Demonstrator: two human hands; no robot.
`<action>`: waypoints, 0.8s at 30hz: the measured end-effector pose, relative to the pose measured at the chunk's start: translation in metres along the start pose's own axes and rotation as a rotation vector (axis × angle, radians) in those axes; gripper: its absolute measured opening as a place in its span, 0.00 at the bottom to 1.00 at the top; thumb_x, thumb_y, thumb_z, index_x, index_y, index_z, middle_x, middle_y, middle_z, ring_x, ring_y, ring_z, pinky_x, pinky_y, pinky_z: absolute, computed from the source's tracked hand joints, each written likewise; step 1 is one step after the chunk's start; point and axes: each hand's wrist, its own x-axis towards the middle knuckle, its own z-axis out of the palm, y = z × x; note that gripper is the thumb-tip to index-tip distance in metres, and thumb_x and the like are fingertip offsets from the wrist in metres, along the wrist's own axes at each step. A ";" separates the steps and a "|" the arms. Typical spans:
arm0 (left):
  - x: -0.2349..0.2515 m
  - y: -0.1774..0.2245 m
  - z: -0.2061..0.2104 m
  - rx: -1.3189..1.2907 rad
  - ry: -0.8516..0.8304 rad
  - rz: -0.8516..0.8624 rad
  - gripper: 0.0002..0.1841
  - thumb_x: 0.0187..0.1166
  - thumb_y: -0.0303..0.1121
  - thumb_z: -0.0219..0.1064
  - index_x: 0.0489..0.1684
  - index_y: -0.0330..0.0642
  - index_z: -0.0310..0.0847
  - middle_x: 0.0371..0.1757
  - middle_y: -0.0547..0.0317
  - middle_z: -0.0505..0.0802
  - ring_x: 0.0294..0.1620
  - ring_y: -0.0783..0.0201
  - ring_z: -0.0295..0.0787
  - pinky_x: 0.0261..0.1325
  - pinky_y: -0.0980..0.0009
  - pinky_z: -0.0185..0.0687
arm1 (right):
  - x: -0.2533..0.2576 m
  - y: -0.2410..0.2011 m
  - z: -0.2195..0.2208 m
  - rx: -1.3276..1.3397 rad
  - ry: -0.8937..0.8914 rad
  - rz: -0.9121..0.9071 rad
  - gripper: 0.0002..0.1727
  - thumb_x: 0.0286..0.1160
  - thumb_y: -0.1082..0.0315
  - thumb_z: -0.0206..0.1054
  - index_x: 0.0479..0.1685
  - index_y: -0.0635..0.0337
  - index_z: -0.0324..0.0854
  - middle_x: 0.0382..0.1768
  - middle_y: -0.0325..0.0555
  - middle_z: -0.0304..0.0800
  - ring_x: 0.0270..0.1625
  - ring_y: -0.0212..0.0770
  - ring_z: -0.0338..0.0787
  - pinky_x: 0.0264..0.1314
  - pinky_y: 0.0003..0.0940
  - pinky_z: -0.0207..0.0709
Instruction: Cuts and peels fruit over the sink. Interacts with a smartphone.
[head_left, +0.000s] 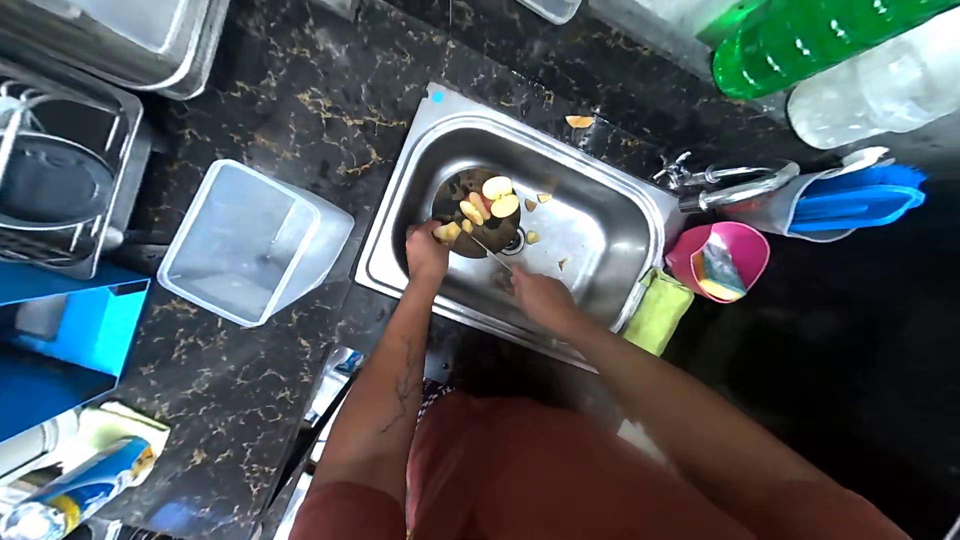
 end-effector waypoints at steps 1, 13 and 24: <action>0.001 -0.002 0.001 -0.006 -0.012 0.015 0.25 0.68 0.32 0.78 0.68 0.44 0.86 0.69 0.39 0.86 0.72 0.42 0.82 0.74 0.43 0.78 | -0.007 0.003 -0.004 0.015 -0.007 0.003 0.23 0.95 0.54 0.43 0.80 0.51 0.69 0.50 0.60 0.93 0.56 0.63 0.93 0.57 0.63 0.83; -0.001 0.001 0.001 0.041 -0.028 -0.058 0.16 0.71 0.33 0.74 0.56 0.42 0.89 0.48 0.44 0.95 0.51 0.44 0.94 0.56 0.38 0.86 | 0.027 -0.027 0.015 0.057 0.081 -0.040 0.20 0.94 0.57 0.46 0.77 0.50 0.68 0.44 0.57 0.93 0.49 0.62 0.95 0.48 0.62 0.86; 0.005 -0.001 -0.002 0.069 -0.061 0.086 0.25 0.69 0.21 0.70 0.69 0.43 0.84 0.60 0.41 0.92 0.62 0.40 0.90 0.65 0.37 0.82 | -0.020 0.011 -0.001 -0.011 -0.029 0.012 0.24 0.95 0.53 0.42 0.81 0.51 0.68 0.50 0.60 0.93 0.57 0.64 0.93 0.58 0.64 0.82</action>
